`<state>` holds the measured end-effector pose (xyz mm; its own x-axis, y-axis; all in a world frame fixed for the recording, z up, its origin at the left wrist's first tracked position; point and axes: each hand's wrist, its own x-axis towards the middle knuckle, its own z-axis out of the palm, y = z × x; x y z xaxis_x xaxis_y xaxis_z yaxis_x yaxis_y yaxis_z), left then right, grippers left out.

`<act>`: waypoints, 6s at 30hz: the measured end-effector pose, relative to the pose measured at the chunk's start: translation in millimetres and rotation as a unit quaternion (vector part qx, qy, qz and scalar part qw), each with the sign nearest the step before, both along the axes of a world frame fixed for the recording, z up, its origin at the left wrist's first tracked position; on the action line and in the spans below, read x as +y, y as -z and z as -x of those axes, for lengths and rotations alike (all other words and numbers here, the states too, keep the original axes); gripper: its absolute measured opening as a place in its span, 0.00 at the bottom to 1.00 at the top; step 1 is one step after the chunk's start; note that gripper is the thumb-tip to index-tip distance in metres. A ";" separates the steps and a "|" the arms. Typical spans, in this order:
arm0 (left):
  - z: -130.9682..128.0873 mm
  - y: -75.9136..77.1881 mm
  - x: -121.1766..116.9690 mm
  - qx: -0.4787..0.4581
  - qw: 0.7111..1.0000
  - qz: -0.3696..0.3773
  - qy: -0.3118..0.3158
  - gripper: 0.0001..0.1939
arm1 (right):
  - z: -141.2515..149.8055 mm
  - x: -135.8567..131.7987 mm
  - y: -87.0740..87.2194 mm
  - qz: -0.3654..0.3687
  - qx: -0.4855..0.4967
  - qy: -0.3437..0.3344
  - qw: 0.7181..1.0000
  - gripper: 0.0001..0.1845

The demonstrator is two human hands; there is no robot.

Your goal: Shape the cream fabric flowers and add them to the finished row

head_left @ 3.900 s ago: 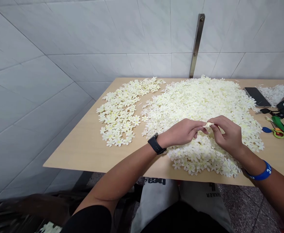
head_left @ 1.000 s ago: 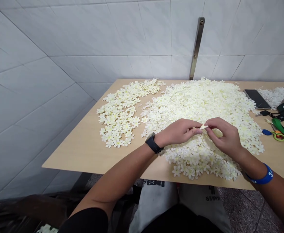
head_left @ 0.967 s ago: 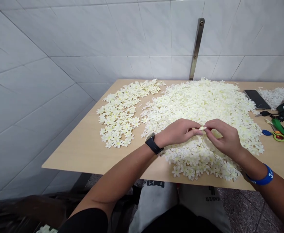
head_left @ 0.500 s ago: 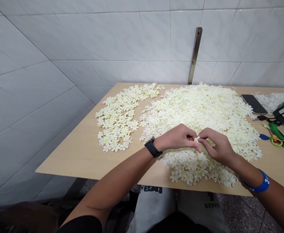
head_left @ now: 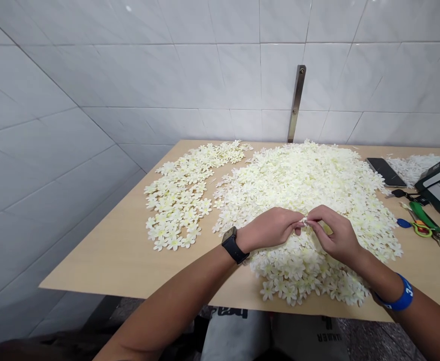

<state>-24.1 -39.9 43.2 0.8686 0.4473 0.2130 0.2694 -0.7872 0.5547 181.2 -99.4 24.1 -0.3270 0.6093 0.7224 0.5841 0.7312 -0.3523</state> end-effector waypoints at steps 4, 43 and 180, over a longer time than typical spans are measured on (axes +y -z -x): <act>-1.7 2.9 3.2 0.005 1.000 -0.009 -0.016 0.20 | 2.7 1.5 3.2 -0.016 -0.001 -0.011 1.000 0.08; 0.7 7.4 8.1 -0.056 0.949 0.307 -0.039 0.14 | 3.2 2.1 12.0 0.101 0.057 -0.030 0.993 0.06; 34.7 17.5 -32.8 0.074 0.968 -0.172 -0.167 0.52 | -18.2 2.6 -12.9 0.085 0.109 0.055 0.989 0.15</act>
<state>-58.8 -72.6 25.7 0.7203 0.6335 0.2826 0.5974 -0.7736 0.2114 199.4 -96.8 37.1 -0.1002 0.7513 0.6524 0.5539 0.5868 -0.5907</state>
